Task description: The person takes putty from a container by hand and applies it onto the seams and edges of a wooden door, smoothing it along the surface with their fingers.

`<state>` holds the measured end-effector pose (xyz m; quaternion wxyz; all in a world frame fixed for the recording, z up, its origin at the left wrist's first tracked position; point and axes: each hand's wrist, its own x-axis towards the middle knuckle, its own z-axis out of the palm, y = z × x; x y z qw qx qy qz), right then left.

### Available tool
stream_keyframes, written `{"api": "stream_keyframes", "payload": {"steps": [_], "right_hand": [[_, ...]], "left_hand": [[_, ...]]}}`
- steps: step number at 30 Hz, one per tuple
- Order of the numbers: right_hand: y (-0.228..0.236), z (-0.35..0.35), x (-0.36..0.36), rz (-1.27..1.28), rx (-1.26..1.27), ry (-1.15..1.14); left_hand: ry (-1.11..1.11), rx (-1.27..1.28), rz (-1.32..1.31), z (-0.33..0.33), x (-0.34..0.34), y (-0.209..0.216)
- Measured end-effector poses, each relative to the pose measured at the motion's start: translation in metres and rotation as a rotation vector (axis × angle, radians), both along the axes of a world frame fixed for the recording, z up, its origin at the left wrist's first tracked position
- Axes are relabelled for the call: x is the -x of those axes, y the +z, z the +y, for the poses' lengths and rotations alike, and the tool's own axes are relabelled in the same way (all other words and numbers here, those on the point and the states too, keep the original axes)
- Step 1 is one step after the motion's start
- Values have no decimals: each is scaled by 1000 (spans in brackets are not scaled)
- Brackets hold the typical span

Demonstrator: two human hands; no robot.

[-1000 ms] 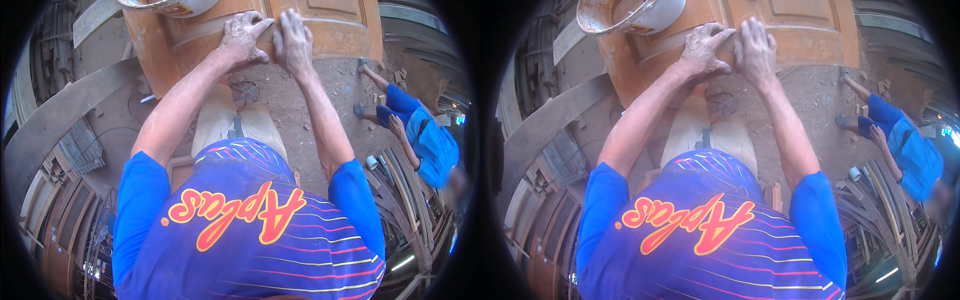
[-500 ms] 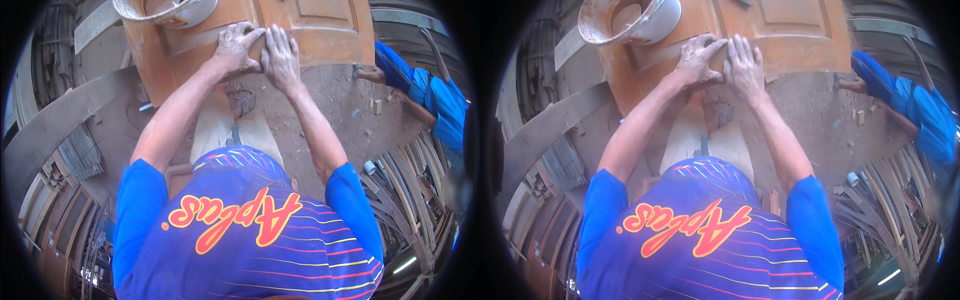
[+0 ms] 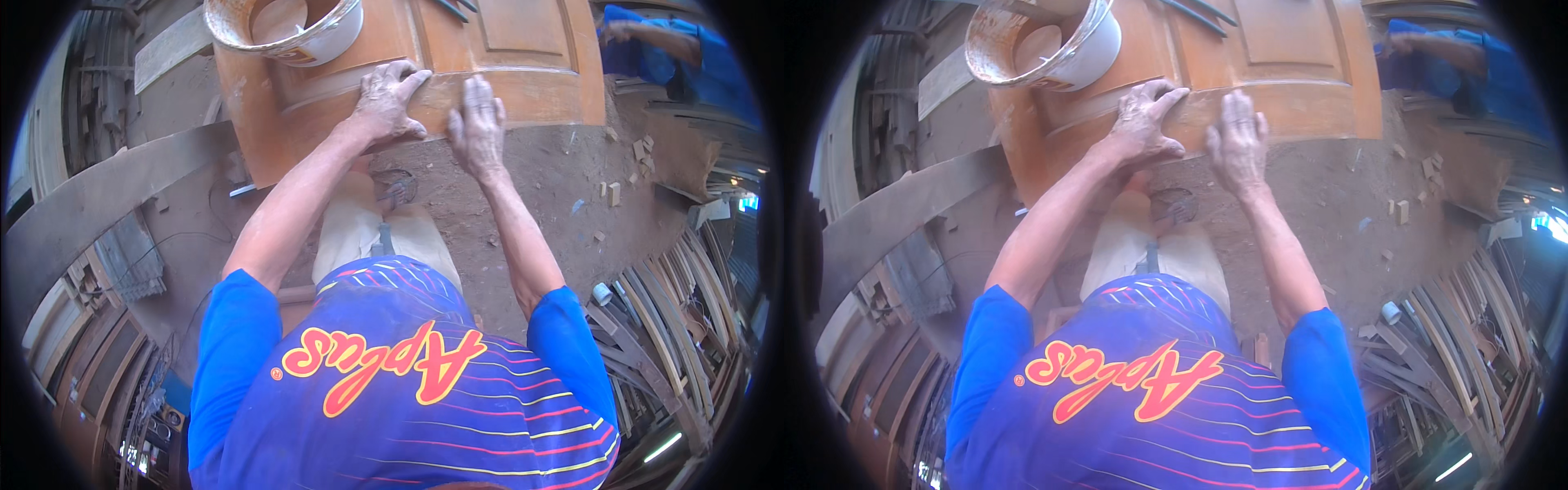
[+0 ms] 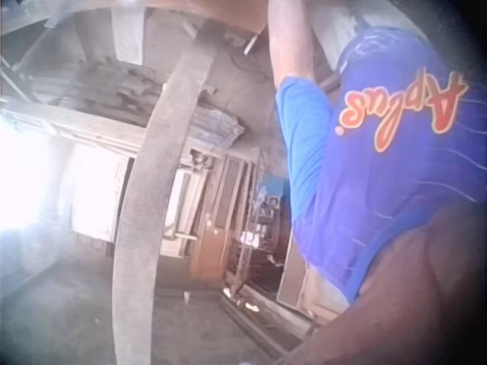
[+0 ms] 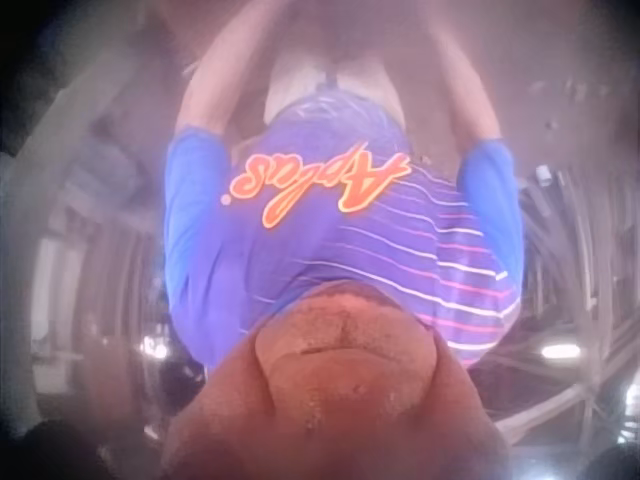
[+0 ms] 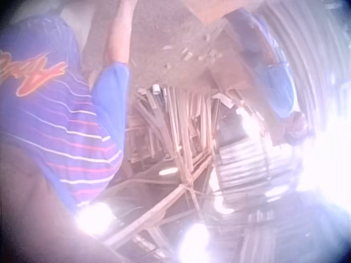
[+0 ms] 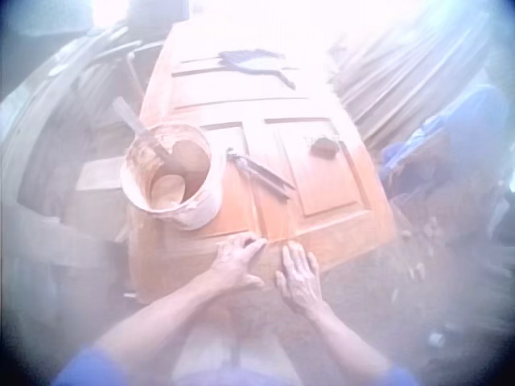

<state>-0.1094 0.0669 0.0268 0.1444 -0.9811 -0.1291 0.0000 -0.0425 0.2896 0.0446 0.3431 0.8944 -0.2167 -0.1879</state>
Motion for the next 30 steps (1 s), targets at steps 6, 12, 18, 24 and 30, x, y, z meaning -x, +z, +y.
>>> {"api": "stream_keyframes", "payload": {"steps": [6, 12, 18, 24, 30], "right_hand": [[-6, 37, 0, 63, -83, -67], [-13, -8, -15, -35, 23, -233], [-4, 20, 5, 52, -35, 62], [-3, 20, -6, 75, -22, -165], [1, -3, 8, 53, -72, -294]], "left_hand": [[4, 15, -88, 5, 2, -10], [-13, -2, -46, 1, 1, -1], [-5, 0, -15, 3, 2, -6], [6, 40, -62, 3, 5, -18], [31, 59, -55, 3, 13, -7]]}}
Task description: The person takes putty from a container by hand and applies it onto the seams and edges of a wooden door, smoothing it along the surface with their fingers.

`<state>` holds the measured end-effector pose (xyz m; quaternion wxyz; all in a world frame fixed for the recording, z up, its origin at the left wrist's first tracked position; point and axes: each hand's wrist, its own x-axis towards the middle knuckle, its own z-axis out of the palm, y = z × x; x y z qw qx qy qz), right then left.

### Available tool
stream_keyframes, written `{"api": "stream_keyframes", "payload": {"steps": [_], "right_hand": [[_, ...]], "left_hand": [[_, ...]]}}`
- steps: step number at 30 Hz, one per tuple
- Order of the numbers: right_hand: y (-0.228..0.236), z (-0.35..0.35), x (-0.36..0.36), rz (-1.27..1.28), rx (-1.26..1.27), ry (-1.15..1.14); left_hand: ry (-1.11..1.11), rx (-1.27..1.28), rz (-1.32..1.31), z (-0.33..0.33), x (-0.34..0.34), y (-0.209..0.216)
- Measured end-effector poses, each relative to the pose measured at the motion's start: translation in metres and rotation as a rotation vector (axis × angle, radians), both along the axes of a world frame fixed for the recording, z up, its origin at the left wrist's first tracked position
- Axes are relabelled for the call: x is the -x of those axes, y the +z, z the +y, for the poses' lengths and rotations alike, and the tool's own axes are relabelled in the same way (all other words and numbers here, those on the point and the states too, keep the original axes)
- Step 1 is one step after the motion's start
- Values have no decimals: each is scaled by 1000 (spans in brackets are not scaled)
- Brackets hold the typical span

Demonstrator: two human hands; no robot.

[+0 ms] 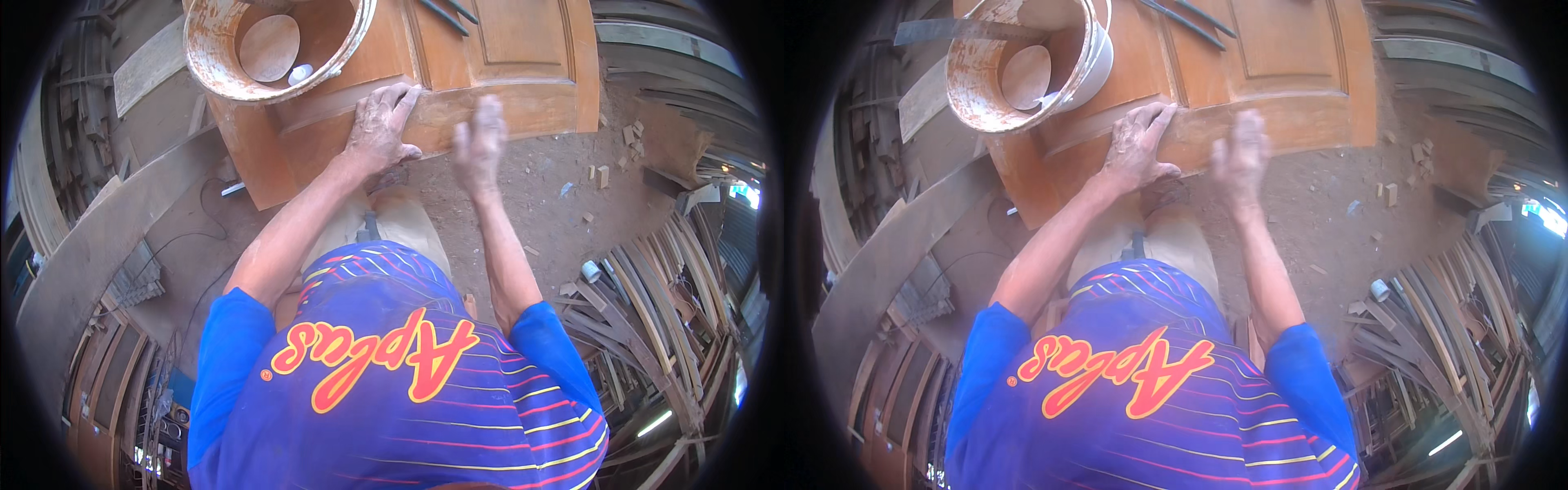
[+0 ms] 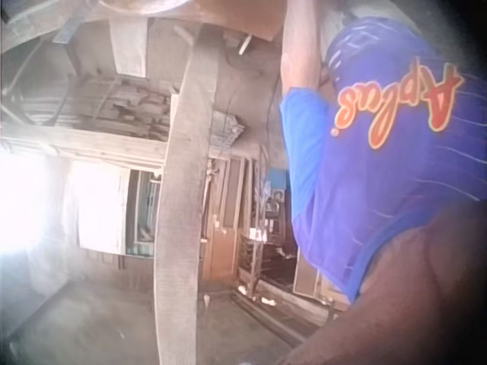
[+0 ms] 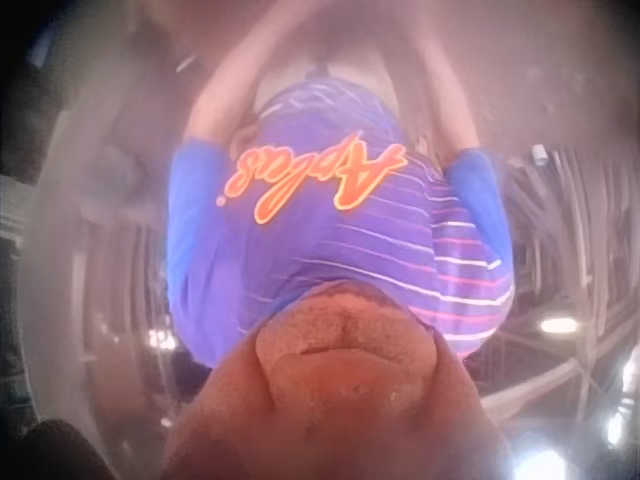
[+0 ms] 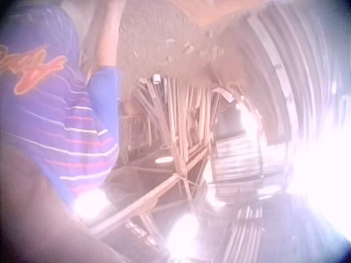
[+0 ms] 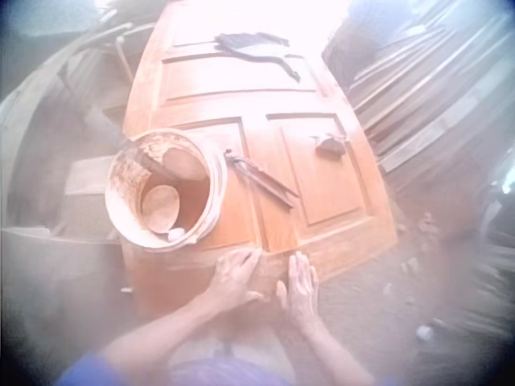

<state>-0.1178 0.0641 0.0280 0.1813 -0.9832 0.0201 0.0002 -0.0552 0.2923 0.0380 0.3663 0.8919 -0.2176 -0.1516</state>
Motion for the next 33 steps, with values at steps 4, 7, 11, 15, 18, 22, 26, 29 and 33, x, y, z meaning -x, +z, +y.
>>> {"api": "stream_keyframes", "payload": {"steps": [4, 7, 11, 15, 18, 22, 26, 29, 33], "right_hand": [[-17, -70, -16, -41, 137, -382], [-11, -48, -9, 37, 241, -238], [10, 13, 0, 132, 93, 52], [12, 19, 6, 112, 73, -134], [12, 31, 11, 115, 112, -91], [24, 43, 40, 153, 82, -81], [25, 39, 14, 173, 111, -81], [31, 34, 1, 168, 115, -84], [30, 31, 29, 123, 43, -61]], "left_hand": [[-38, 15, -2, -1, -3, 3], [-23, 46, 2, -4, 2, 6], [-1, 33, 22, -2, -2, 9], [-7, 57, 41, -4, 1, 9], [-4, 58, 43, -5, 2, 11], [9, 83, 41, -6, 7, 10], [-3, 66, 55, -6, 6, 14], [-5, 60, 25, -6, 8, 13], [-4, 81, 16, -7, 9, 10]]}}
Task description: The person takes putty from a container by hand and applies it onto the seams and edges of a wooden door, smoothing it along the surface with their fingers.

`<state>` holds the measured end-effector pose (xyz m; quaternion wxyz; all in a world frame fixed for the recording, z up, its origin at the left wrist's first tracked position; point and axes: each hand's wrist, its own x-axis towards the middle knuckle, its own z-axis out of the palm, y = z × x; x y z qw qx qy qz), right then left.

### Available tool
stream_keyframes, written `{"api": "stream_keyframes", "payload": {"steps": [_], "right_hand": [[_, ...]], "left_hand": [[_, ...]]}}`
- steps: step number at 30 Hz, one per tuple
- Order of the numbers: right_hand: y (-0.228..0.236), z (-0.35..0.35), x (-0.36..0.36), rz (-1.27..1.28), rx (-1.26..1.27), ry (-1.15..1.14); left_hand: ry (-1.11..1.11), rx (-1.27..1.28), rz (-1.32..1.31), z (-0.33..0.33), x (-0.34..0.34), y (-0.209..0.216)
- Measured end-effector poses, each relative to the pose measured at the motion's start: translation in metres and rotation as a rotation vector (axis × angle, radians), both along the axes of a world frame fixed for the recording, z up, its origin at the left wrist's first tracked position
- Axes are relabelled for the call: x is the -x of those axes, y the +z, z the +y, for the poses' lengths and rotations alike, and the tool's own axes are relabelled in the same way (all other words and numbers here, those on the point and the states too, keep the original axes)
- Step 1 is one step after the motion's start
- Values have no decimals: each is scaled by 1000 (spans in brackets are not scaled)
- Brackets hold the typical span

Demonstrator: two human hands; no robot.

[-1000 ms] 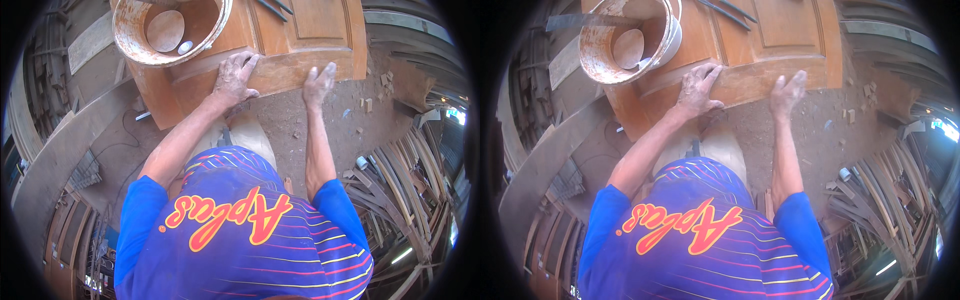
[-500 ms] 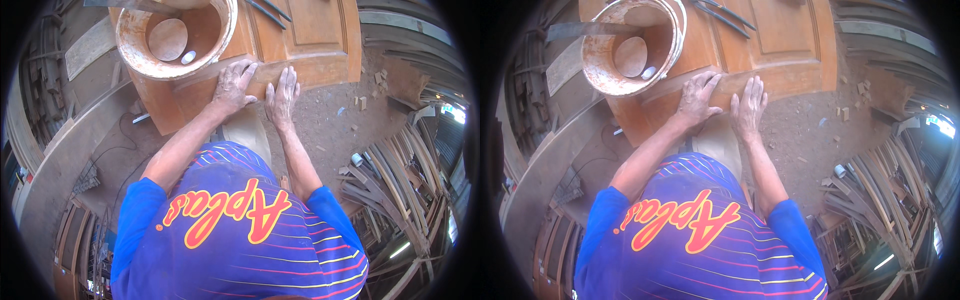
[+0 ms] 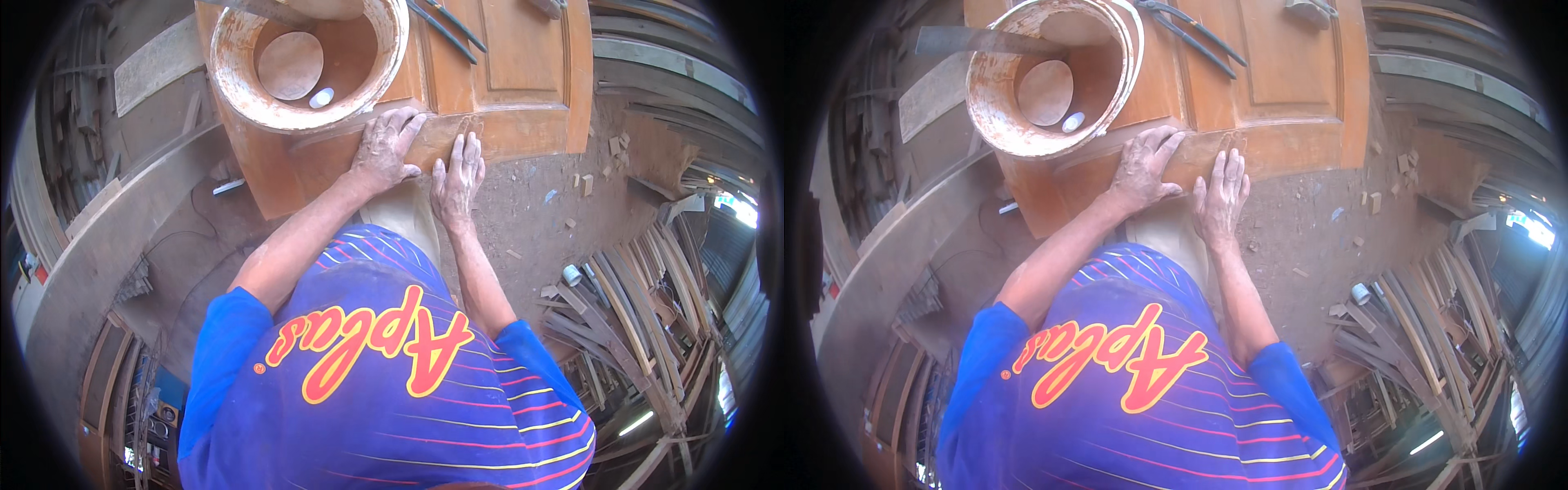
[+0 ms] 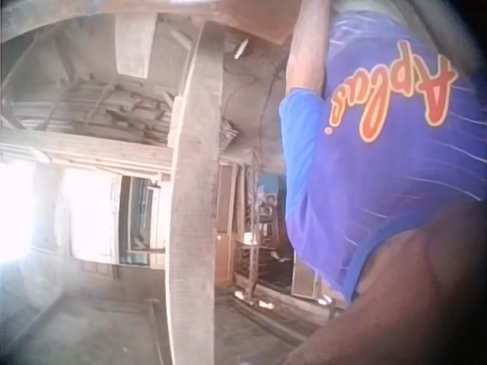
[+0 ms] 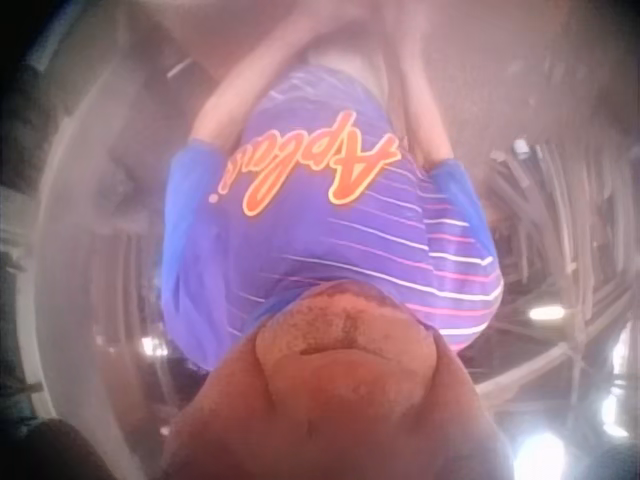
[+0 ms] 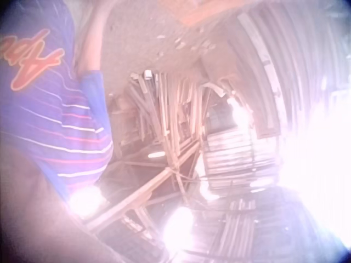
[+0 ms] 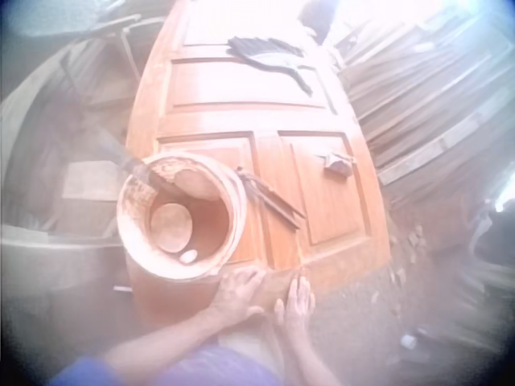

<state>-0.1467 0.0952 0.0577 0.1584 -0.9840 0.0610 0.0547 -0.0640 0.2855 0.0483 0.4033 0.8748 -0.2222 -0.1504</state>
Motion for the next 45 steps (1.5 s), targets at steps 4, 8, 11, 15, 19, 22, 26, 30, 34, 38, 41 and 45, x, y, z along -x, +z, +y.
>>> {"api": "stream_keyframes", "payload": {"steps": [4, 8, 11, 15, 19, 22, 26, 30, 34, 38, 41, 45], "right_hand": [[-2, 0, -15, 6, 93, 28], [-3, -10, -27, -59, -27, -36], [-9, -13, -14, -64, 38, -75], [-9, -9, -26, -67, 47, -84], [-4, -9, -31, -68, 40, -63], [-2, -10, -31, -68, 11, -61], [-8, -16, -21, -108, -42, -91], [-6, -9, -21, -88, 22, -51], [-7, -9, -28, -111, 11, -39], [-4, -11, -39, -145, -85, -77], [-3, -12, -35, -118, -16, -18], [-4, -14, -29, -130, -75, -32]], "left_hand": [[-5, -39, 0, -2, 2, 3], [-4, -37, -19, -2, 0, 0], [-1, -3, -18, -4, 5, 2], [-8, -43, -24, -5, 4, 1], [0, -33, -38, -6, 8, 1], [-9, -53, -36, -4, 5, 3], [-7, -47, -23, -5, 6, 1], [-8, -43, -17, -4, 6, 4], [-7, -50, -9, -4, 7, 3], [-4, -41, -10, -4, 7, 3], [-9, -58, -3, -4, 6, 2], [0, -52, -16, -4, 7, 1]]}}
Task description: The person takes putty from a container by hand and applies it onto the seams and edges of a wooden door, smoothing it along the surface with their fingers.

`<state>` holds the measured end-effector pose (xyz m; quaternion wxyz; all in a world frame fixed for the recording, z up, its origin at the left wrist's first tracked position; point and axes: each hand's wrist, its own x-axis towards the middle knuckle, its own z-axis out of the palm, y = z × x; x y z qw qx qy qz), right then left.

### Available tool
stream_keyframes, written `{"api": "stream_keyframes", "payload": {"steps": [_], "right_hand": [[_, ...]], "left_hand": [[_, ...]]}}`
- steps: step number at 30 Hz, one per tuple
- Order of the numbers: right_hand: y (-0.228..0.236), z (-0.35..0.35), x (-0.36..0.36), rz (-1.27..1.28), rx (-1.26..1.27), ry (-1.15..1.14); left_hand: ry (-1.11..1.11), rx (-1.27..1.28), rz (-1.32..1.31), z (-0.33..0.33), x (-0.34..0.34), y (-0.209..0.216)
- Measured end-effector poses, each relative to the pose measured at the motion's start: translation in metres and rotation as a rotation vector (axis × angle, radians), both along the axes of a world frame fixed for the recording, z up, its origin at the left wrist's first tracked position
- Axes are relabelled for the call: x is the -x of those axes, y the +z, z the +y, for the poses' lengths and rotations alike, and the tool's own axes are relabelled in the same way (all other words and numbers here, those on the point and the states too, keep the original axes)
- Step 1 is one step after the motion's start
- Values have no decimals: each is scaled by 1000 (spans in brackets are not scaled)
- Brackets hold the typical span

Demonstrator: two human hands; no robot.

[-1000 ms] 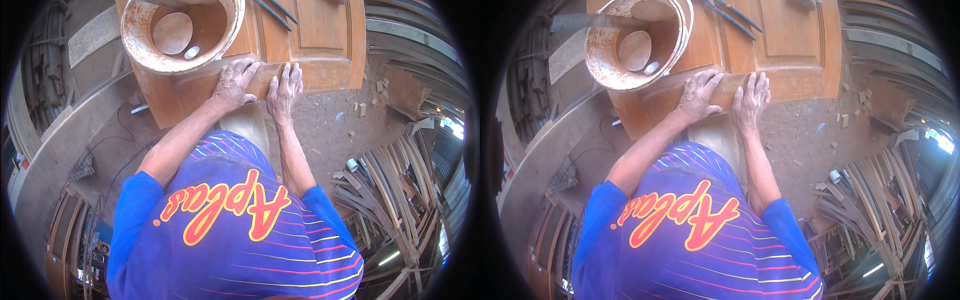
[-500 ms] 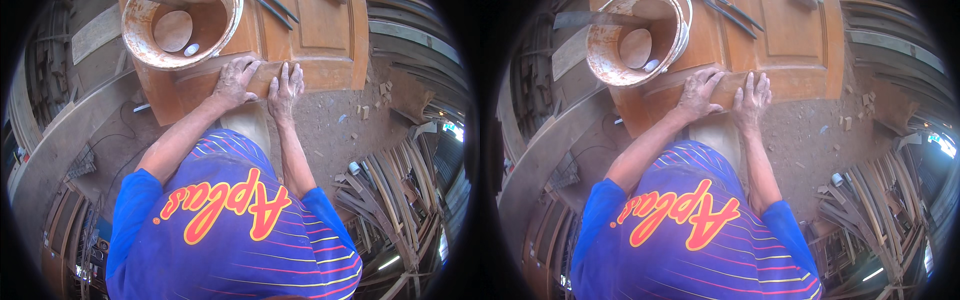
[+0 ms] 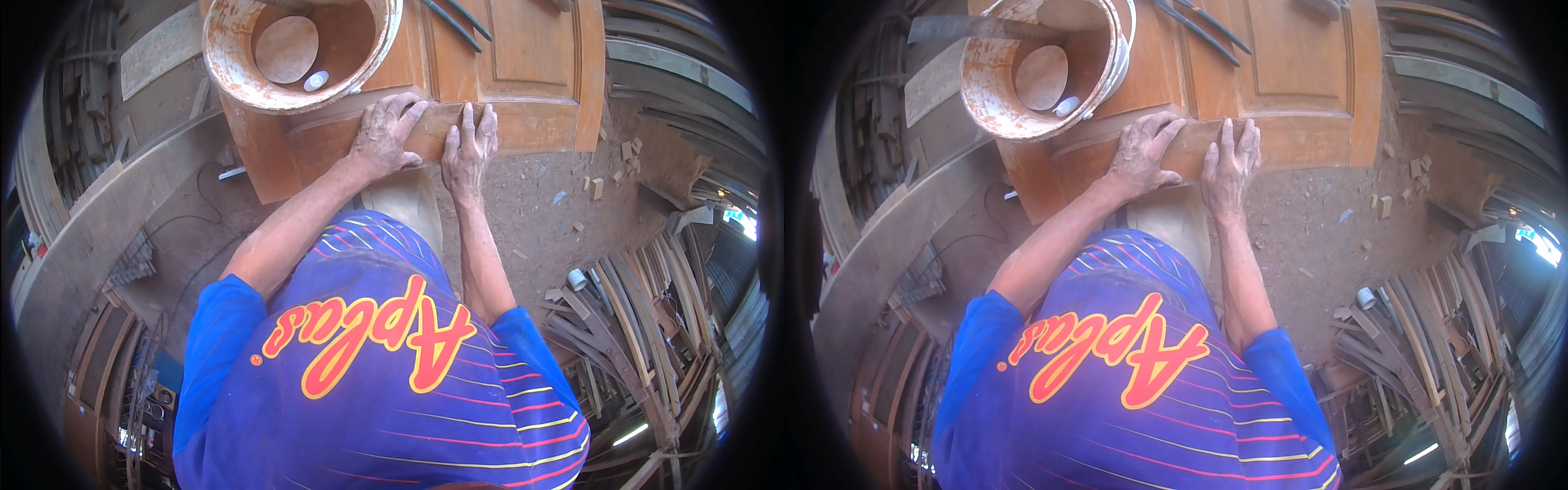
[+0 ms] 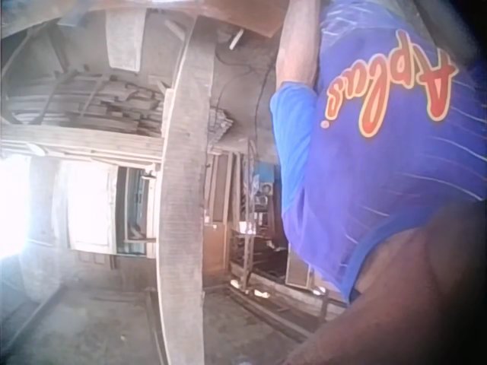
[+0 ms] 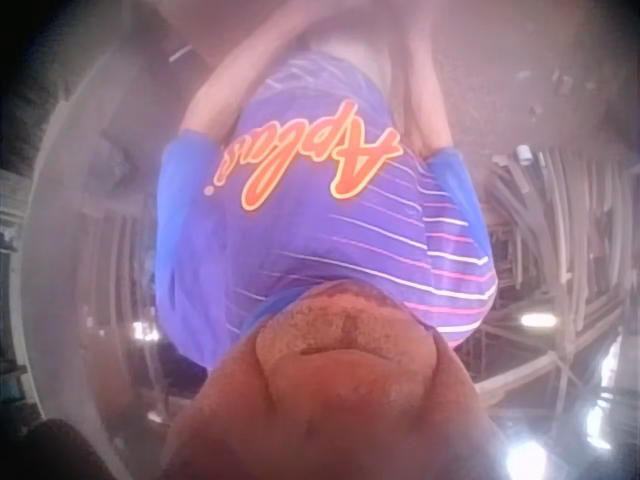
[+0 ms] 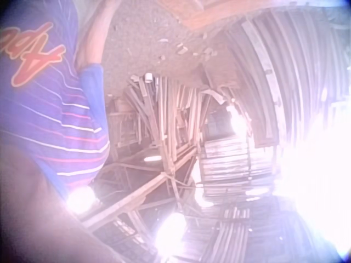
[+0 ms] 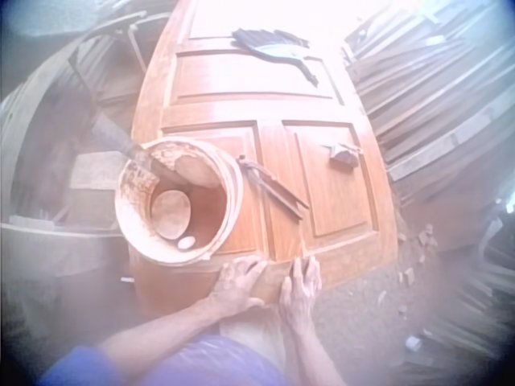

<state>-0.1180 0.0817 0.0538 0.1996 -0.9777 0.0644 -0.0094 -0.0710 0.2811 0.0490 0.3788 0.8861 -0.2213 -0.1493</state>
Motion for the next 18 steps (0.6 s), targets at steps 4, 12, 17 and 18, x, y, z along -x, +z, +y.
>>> {"api": "stream_keyframes", "payload": {"steps": [4, 12, 17, 18], "right_hand": [[-1, -1, 2, -9, -58, -32], [-1, -1, 8, -30, -70, -43], [0, 3, 8, 40, 44, -6], [0, 2, 6, 41, 45, -7]], "left_hand": [[-10, -11, -2, 0, 1, -1], [-4, -3, -3, 0, 1, 0], [1, -19, -5, 0, 0, -2], [0, -9, -7, 0, -1, 0]]}}
